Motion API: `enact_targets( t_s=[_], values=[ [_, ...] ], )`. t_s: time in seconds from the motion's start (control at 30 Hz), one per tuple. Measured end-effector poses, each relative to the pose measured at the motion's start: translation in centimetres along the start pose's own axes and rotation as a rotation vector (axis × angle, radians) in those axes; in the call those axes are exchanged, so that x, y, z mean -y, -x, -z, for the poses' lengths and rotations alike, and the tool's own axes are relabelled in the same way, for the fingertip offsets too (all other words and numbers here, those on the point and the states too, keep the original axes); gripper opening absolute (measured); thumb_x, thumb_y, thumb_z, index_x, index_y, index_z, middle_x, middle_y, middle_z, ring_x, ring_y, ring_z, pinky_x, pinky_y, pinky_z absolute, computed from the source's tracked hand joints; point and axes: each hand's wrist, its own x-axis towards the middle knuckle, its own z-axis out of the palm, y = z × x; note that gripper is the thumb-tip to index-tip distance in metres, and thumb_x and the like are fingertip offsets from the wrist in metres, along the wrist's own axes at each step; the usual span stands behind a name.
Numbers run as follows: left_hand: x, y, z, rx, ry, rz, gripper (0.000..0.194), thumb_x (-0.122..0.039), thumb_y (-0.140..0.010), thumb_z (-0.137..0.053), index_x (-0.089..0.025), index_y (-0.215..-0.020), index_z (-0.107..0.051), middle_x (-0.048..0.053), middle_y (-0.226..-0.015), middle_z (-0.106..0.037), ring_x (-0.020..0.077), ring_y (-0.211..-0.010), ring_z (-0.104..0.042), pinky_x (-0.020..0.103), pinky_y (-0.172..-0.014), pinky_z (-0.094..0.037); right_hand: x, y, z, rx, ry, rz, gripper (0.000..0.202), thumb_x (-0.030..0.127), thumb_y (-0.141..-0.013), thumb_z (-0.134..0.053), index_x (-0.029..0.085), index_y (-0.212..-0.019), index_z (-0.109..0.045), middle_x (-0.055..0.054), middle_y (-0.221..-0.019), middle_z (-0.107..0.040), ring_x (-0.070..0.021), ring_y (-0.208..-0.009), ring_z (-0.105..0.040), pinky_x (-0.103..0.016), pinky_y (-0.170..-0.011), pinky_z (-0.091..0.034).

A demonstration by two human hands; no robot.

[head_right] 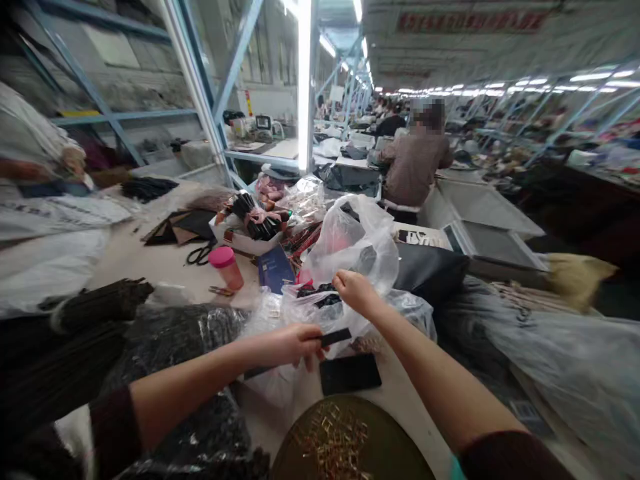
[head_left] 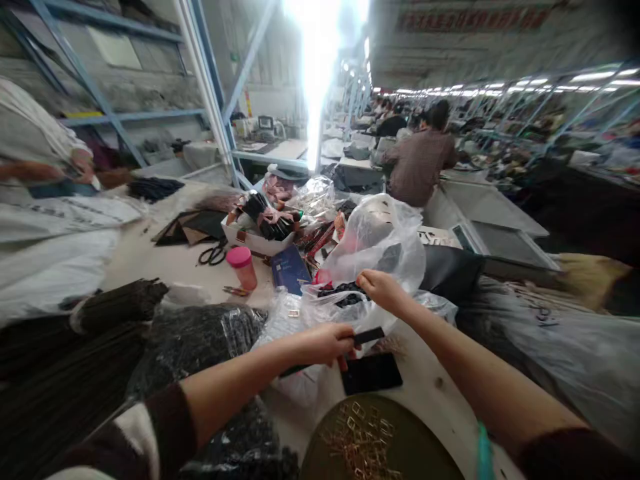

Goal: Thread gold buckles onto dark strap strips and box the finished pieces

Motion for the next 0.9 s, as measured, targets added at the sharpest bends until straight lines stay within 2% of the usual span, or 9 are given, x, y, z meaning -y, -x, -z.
enact_targets(
  t_s=[0.13, 0.23, 0.33, 0.43, 0.53, 0.63, 0.73, 0.8, 0.9],
  values=[
    [2.1, 2.2, -0.8, -0.051, 0.345, 0.025, 0.013, -0.020, -0.080, -0.039, -0.015, -0.086, -0.049, -0.003, -0.060, -0.057, 0.0060, -0.044, -0.051, 0.017, -0.039, -0.031, -0.7, -2.6, -2.2, 0.056, 0.040, -0.073, 0.025, 0.022, -0.087, -0.041, 0.017, -0.097, -0.064, -0.009, -0.100, -0.066, -0.0168, -0.090, -0.060, -0.025, -0.074, -0.040],
    [4.2, 3.8, -1.1, -0.122, 0.599, 0.063, 0.017, -0.027, -0.077, -0.047, -0.014, -0.087, -0.051, -0.001, -0.060, -0.059, 0.0059, -0.042, -0.051, 0.016, -0.038, -0.030, -0.5, -4.1, -4.6, 0.091, 0.070, -0.127, 0.020, 0.028, -0.084, -0.051, 0.014, -0.092, -0.063, -0.008, -0.094, -0.066, -0.0163, -0.085, -0.060, -0.031, -0.075, -0.044],
    [5.9, 5.0, -1.2, -0.213, 0.779, 0.079, 0.020, -0.027, -0.079, -0.047, -0.013, -0.090, -0.052, 0.000, -0.060, -0.059, 0.0053, -0.042, -0.051, 0.015, -0.037, -0.029, 0.4, -4.8, -6.5, 0.090, 0.092, -0.178, 0.021, 0.031, -0.081, -0.055, 0.013, -0.088, -0.063, -0.007, -0.088, -0.065, -0.0160, -0.080, -0.060, -0.032, -0.072, -0.046],
    [6.7, 6.0, -1.2, -0.302, 0.870, 0.106, 0.020, -0.020, -0.078, -0.046, -0.010, -0.094, -0.052, 0.003, -0.063, -0.062, 0.0060, -0.045, -0.054, 0.014, -0.038, -0.030, 1.2, -4.7, -6.8, 0.045, 0.096, -0.192, 0.017, 0.024, -0.079, -0.056, 0.011, -0.084, -0.065, -0.014, -0.089, -0.066, -0.0210, -0.083, -0.061, -0.032, -0.071, -0.044],
    [6.7, 7.2, -1.2, -0.310, 0.952, 0.115, 0.024, -0.010, -0.074, -0.045, -0.009, -0.096, -0.053, 0.006, -0.073, -0.064, 0.0079, -0.052, -0.059, 0.014, -0.040, -0.033, 2.1, -3.8, -5.6, -0.029, 0.070, -0.166, 0.021, 0.023, -0.080, -0.051, 0.008, -0.082, -0.065, -0.020, -0.093, -0.064, -0.0280, -0.092, -0.058, -0.035, -0.075, -0.041],
    [6.4, 8.5, -1.6, -0.265, 1.013, 0.071, 0.024, -0.011, -0.073, -0.047, -0.010, -0.096, -0.054, 0.009, -0.081, -0.065, 0.0100, -0.059, -0.062, 0.014, -0.041, -0.035, 3.5, -1.1, -3.5, -0.094, 0.015, -0.132, 0.024, 0.028, -0.082, -0.047, 0.010, -0.088, -0.064, -0.016, -0.094, -0.064, -0.0258, -0.090, -0.058, -0.033, -0.076, -0.040],
    [6.0, 9.5, -2.5, -0.208, 1.034, 0.024, 0.023, -0.012, -0.073, -0.049, -0.010, -0.095, -0.055, 0.010, -0.083, -0.065, 0.0103, -0.060, -0.062, 0.014, -0.042, -0.035, 5.9, 4.4, -1.4, -0.144, -0.170, -0.091, 0.032, 0.034, -0.082, -0.049, 0.015, -0.107, -0.056, -0.007, -0.089, -0.064, -0.0169, -0.078, -0.058, -0.027, -0.069, -0.042],
    [5.6, 10.1, -3.5, -0.170, 1.025, 0.004, 0.023, -0.013, -0.073, -0.049, -0.011, -0.096, -0.055, 0.009, -0.081, -0.065, 0.0102, -0.060, -0.062, 0.014, -0.042, -0.036, 7.9, 9.0, -0.4, -0.126, -0.687, -0.071, 0.038, 0.039, -0.081, -0.051, 0.017, -0.111, -0.056, -0.003, -0.080, -0.061, -0.0138, -0.068, -0.055, -0.024, -0.061, -0.042],
    [4.7, 10.8, -5.3, -0.140, 0.976, 0.015, 0.023, -0.013, -0.074, -0.048, -0.012, -0.096, -0.056, 0.008, -0.080, -0.066, 0.0101, -0.058, -0.061, 0.016, -0.042, -0.036, 10.6, 15.3, 0.3, 0.063, -1.312, -0.172, 0.035, 0.048, -0.073, -0.060, 0.021, -0.094, -0.065, 0.002, -0.067, -0.059, -0.0092, -0.056, -0.049, -0.021, -0.053, -0.040]
  ],
)
